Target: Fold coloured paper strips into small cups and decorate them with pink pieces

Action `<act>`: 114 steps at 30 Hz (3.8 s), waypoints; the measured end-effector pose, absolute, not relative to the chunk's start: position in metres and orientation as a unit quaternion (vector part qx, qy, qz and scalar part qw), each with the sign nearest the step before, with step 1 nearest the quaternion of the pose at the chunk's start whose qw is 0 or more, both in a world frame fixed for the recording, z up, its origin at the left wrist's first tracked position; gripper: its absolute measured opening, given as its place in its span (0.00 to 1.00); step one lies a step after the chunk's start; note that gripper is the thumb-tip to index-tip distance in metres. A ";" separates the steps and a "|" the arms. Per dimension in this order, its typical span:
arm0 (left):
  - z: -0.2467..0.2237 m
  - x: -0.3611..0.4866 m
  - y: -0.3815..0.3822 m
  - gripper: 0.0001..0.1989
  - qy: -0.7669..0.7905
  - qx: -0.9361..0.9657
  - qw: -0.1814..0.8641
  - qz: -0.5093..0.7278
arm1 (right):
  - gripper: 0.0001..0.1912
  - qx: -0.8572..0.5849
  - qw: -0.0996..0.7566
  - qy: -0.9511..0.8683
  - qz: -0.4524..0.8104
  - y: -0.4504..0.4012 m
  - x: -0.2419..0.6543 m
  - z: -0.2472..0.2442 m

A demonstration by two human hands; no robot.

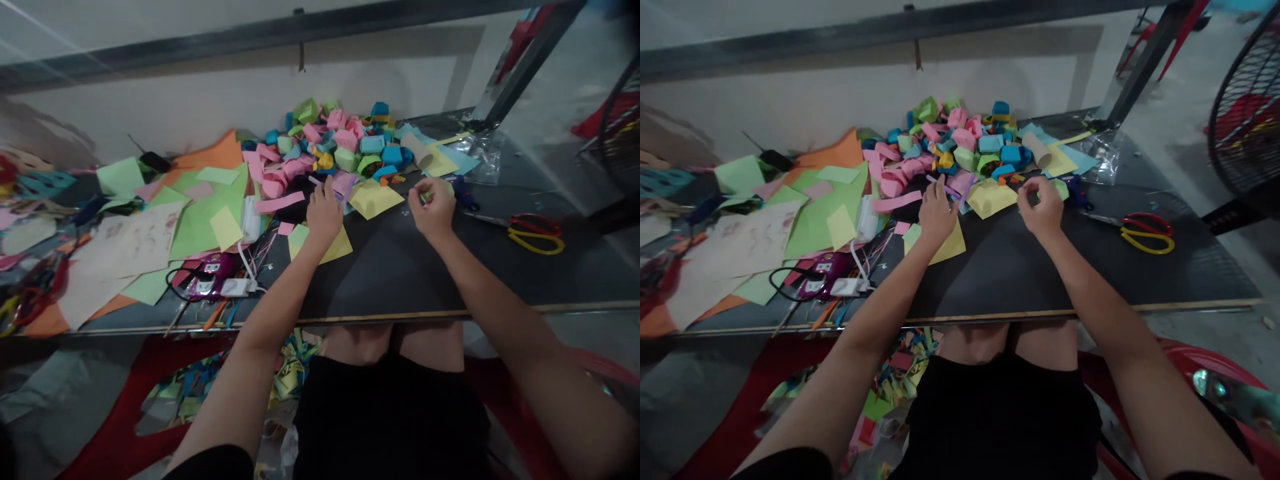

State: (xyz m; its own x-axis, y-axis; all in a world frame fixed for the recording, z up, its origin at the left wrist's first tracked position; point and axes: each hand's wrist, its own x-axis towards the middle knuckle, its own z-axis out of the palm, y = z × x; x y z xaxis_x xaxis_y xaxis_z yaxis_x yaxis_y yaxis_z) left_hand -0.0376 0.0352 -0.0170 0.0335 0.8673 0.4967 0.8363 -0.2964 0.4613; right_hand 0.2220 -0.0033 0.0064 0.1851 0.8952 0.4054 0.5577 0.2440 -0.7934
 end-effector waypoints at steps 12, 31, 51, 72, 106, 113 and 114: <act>-0.016 -0.003 0.003 0.11 0.481 0.800 -0.014 0.358 | 0.37 -0.723 0.351 -0.591 -0.067 0.017 0.253 -0.010; -0.022 -0.001 0.009 0.12 0.410 0.634 0.432 0.493 | 0.23 -0.484 0.518 -0.586 0.393 -0.003 0.178 -0.013; -0.028 -0.001 0.008 0.07 0.404 0.695 0.357 0.475 | 0.17 -0.518 0.419 -0.634 0.393 -0.001 0.184 -0.013; -0.036 0.002 0.011 0.07 0.413 0.718 0.272 0.490 | 0.16 -0.499 0.438 -0.655 0.360 0.000 0.183 -0.017; -0.027 0.007 0.005 0.12 0.289 0.890 0.087 0.343 | 0.16 -0.612 0.495 -0.556 0.268 0.018 0.205 -0.032; -0.027 0.005 0.002 0.10 0.314 0.876 0.097 0.354 | 0.20 -0.588 0.518 -0.528 0.327 0.018 0.203 -0.034; -0.026 0.007 0.005 0.10 0.322 0.869 0.110 0.359 | 0.20 -0.587 0.523 -0.527 0.324 0.018 0.203 -0.034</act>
